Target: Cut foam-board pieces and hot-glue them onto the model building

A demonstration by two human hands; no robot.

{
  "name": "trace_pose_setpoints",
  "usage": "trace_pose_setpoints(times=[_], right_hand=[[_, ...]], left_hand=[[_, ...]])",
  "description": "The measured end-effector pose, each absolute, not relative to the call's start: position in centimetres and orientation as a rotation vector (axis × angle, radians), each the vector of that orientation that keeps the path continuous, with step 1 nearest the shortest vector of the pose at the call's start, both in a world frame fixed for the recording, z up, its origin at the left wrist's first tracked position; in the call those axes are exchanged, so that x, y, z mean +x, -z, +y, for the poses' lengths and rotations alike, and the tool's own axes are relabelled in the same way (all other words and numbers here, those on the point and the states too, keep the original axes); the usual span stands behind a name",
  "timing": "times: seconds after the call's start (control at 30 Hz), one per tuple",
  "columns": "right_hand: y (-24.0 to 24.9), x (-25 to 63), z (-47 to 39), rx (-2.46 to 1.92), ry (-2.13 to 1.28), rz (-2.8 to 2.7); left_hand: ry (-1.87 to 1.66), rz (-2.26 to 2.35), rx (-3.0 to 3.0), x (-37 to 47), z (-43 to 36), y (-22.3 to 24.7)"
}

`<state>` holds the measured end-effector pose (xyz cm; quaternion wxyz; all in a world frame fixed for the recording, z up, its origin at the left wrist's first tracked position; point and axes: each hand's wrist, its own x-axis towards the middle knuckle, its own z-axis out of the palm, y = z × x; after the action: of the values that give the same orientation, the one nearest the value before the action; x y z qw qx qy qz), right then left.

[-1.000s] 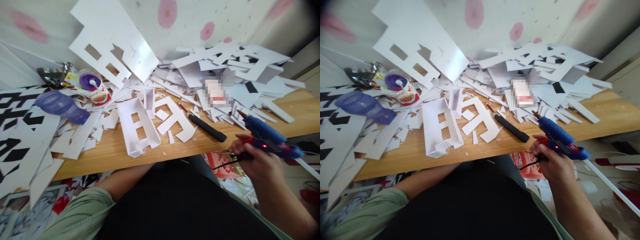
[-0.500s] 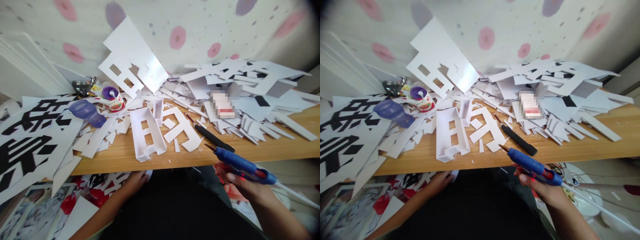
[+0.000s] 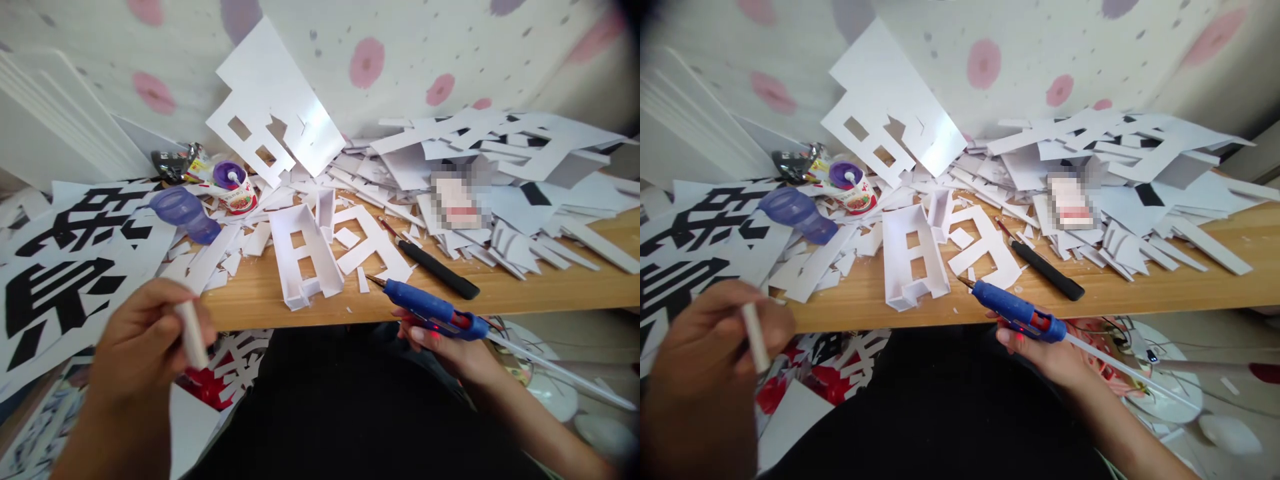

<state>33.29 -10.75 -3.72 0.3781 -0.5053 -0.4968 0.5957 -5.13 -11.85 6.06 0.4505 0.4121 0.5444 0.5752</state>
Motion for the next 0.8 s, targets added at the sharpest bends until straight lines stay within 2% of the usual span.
trace_pose_setpoints(times=[0.1, 0.27, 0.57, 0.67, 0.8], right_hand=[[4.0, 32.4, -10.4, -1.238, -1.521, -1.215], [4.0, 31.3, -9.9, -1.204, -1.549, -1.245], [3.1, 30.6, -9.8, -1.178, -1.537, -1.403], [1.5, 29.9, -9.1, -1.121, -1.435, -1.510], [-0.9, 28.6, -7.6, -0.913, -1.063, -1.902]], left_hand=[[-1.395, 1.149, 1.196, -0.6, -8.5, -5.0], [-1.199, 1.249, 1.346, 2.8, -4.4, -3.3], [-1.223, 1.191, 1.205, 4.0, -4.2, -3.0], [-1.362, 1.182, 1.152, 4.6, -4.5, -2.8], [-1.602, 1.059, 0.826, 5.4, -4.5, -3.1]])
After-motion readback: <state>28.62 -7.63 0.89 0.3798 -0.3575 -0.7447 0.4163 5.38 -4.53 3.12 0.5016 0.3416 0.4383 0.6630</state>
